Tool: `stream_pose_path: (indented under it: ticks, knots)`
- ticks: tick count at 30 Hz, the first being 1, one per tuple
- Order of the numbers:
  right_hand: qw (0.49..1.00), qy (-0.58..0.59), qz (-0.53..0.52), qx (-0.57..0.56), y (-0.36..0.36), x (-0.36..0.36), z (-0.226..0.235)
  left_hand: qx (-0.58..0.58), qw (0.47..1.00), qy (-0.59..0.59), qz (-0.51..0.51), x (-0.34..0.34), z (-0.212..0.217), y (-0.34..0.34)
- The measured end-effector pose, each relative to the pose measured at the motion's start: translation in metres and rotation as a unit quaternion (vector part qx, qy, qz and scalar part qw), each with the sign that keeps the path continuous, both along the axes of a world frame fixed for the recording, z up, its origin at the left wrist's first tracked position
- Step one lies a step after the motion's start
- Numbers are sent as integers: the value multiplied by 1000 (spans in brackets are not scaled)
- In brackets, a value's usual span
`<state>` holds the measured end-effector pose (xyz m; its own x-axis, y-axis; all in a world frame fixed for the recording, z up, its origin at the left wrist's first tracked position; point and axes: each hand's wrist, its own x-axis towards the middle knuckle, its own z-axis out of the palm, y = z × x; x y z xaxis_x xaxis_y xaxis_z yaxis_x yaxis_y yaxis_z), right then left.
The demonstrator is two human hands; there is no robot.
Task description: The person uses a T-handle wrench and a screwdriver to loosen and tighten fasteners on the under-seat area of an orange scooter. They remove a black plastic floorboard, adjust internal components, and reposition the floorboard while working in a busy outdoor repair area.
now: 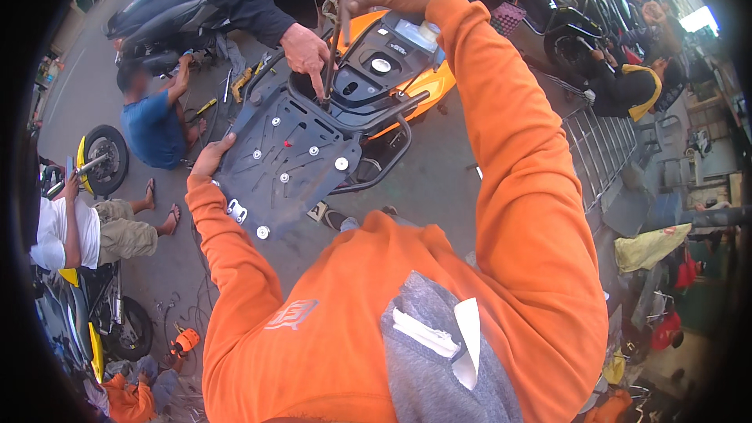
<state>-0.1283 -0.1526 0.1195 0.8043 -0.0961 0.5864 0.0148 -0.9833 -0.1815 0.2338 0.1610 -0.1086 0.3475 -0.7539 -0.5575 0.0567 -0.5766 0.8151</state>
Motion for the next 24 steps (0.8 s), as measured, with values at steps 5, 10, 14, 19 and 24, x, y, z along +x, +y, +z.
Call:
stream_pose_path:
  ticks: [5, 10, 14, 19, 24]
  knots:
    - [959, 156, -214, -102, 16, 22, 16, -17, 999, 27, 0, -1, 2, 3]
    - [910, 305, -225, 167, -1, 41, 9, -22, 999, 26, 1, 3, -4, 3]
    - [856, 297, -231, 354, -20, 51, 6, -14, 1000, 1, -3, 8, -7, 2]
    - [755, 223, -206, 582, -23, 56, -6, 5, 1000, -8, -14, 10, -5, 0]
    - [777, 14, -225, 588, -6, 34, -31, 10, 1000, 16, -20, 18, -12, 1]
